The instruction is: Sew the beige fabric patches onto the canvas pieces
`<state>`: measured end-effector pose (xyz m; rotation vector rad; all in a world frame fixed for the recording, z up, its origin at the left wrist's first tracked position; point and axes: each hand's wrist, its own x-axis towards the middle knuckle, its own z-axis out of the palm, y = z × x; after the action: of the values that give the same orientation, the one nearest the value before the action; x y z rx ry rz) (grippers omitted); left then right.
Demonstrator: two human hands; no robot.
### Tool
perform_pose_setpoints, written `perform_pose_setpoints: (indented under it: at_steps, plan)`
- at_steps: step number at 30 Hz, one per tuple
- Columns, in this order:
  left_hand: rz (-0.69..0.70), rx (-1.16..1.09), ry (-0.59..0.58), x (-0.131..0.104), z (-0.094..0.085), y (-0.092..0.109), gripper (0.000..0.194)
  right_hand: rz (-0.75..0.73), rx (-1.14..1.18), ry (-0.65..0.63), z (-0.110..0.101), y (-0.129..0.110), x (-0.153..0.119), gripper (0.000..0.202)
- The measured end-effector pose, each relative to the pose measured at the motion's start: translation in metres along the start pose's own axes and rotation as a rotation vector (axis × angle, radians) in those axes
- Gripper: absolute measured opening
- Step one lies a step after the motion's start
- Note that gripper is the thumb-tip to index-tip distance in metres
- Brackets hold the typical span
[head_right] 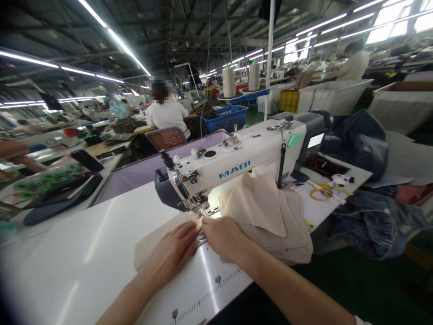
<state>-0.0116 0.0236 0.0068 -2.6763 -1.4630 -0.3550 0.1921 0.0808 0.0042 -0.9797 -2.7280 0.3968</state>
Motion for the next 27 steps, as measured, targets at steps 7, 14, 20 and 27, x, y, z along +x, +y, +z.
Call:
perform_pose_setpoints:
  at_steps: [7,14,20,27]
  plan:
    - [-0.007,-0.007,-0.003,0.007,0.001,-0.015,0.03,0.026,0.003,0.015,0.0,0.0,0.003,0.02]
    - [0.0,0.025,0.003,0.012,0.003,-0.027,0.034,0.022,-0.01,0.036,0.002,-0.004,-0.007,0.016]
    - [-0.024,0.03,0.051,0.007,0.01,-0.027,0.036,0.03,-0.03,0.014,0.006,-0.011,-0.016,0.014]
    - [-0.039,0.046,0.071,0.004,0.016,-0.027,0.038,0.036,-0.003,0.046,0.015,-0.013,-0.022,0.016]
